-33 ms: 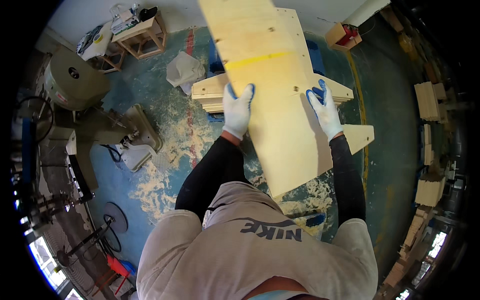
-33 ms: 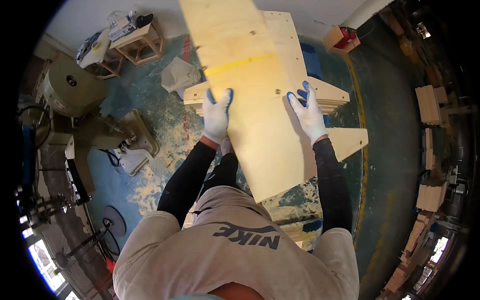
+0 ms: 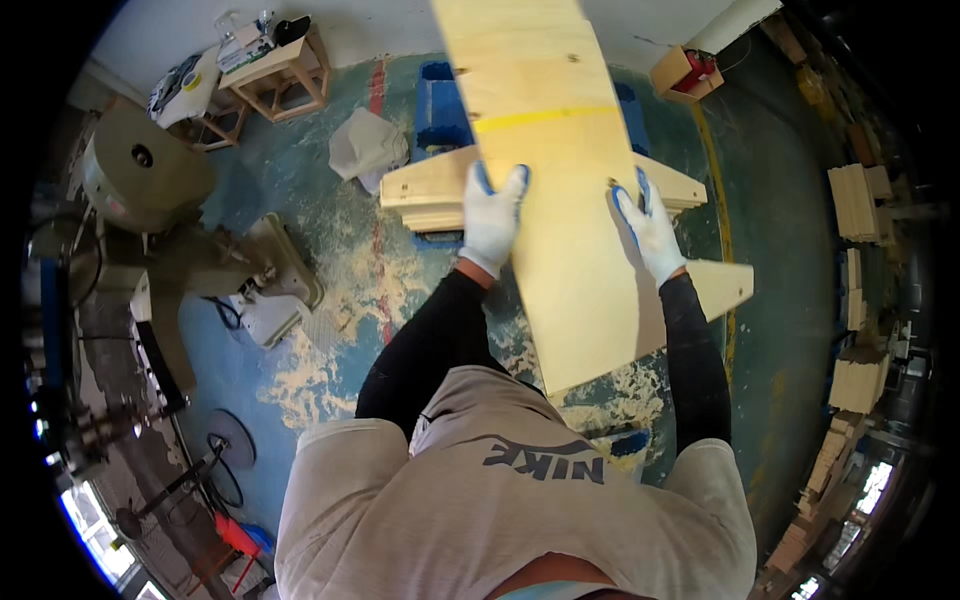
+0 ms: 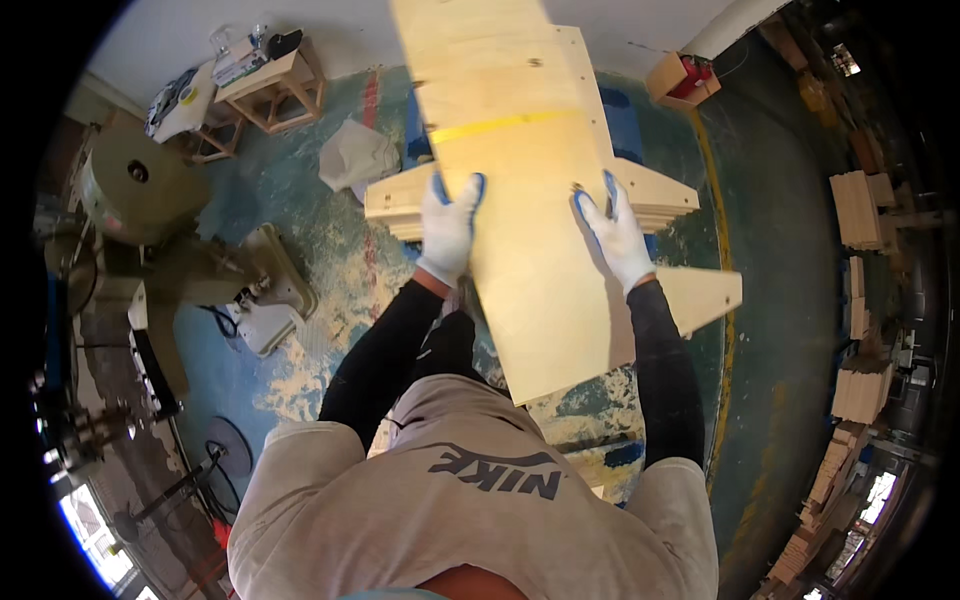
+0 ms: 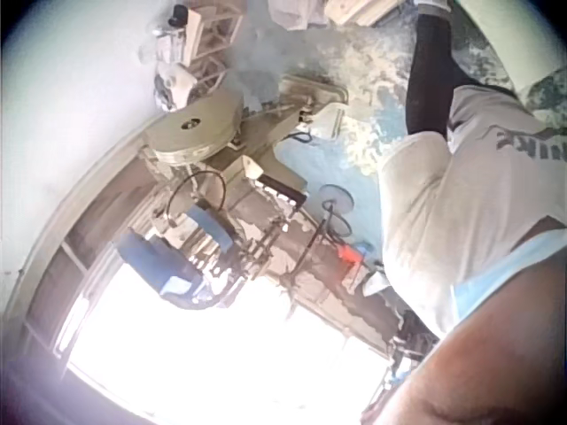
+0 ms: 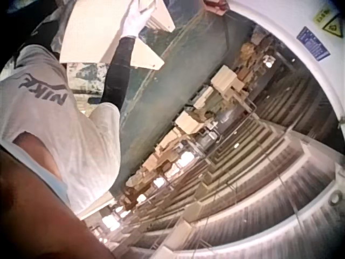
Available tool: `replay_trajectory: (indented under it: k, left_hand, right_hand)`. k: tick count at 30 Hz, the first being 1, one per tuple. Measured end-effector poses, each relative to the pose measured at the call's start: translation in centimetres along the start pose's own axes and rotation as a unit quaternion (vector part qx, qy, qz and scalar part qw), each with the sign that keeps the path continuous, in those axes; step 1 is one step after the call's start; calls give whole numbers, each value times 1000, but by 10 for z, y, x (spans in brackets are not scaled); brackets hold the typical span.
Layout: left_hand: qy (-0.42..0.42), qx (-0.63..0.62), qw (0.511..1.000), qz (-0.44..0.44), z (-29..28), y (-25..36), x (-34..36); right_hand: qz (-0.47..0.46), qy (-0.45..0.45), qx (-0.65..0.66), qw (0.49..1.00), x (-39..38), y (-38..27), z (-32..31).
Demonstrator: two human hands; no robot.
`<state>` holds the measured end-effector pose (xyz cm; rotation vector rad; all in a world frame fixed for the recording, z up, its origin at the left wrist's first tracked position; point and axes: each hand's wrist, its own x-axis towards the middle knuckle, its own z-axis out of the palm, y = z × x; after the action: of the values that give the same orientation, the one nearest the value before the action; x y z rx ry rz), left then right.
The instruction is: The person places an L-shaped wooden board into a riveting machine to install fasteners at pre-drilled locations, repeating this with another board before refilling the machine's supply hopper with small metal parts.
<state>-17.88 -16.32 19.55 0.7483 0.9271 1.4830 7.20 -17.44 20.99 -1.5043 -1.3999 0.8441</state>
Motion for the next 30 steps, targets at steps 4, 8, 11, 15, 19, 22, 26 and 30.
replay_trajectory:
  k: [4,8,11,15,19,22,26,30]
  left_hand:
    - [-185,130,972,-68,46,-51,68]
    - [-294,300,880,-223,40,-95,60]
    - [-257,337,860,-285,64,-145,92]
    - [-207,400,847,-282,85,-230,146]
    - [-157,431,835,-304,116,-290,199]
    - [-130,432,837,-308,120,-335,246]
    - [-105,566,782,-240,121,-379,269]
    - [-146,603,744,-248,113,-405,258]
  right_hand:
    - [78,121,168,975,72,44,-48]
    - [106,197,106,969,132,103,-66]
    - [134,193,103,967,186,167,-69]
    - [163,142,91,972,265,243,-73]
    - [167,128,45,977,347,313,-77]
    - [166,77,132,974,401,342,-61]
    - [186,-65,-266,944,421,414,-51]
    - [184,-74,-301,933,397,462,-40]
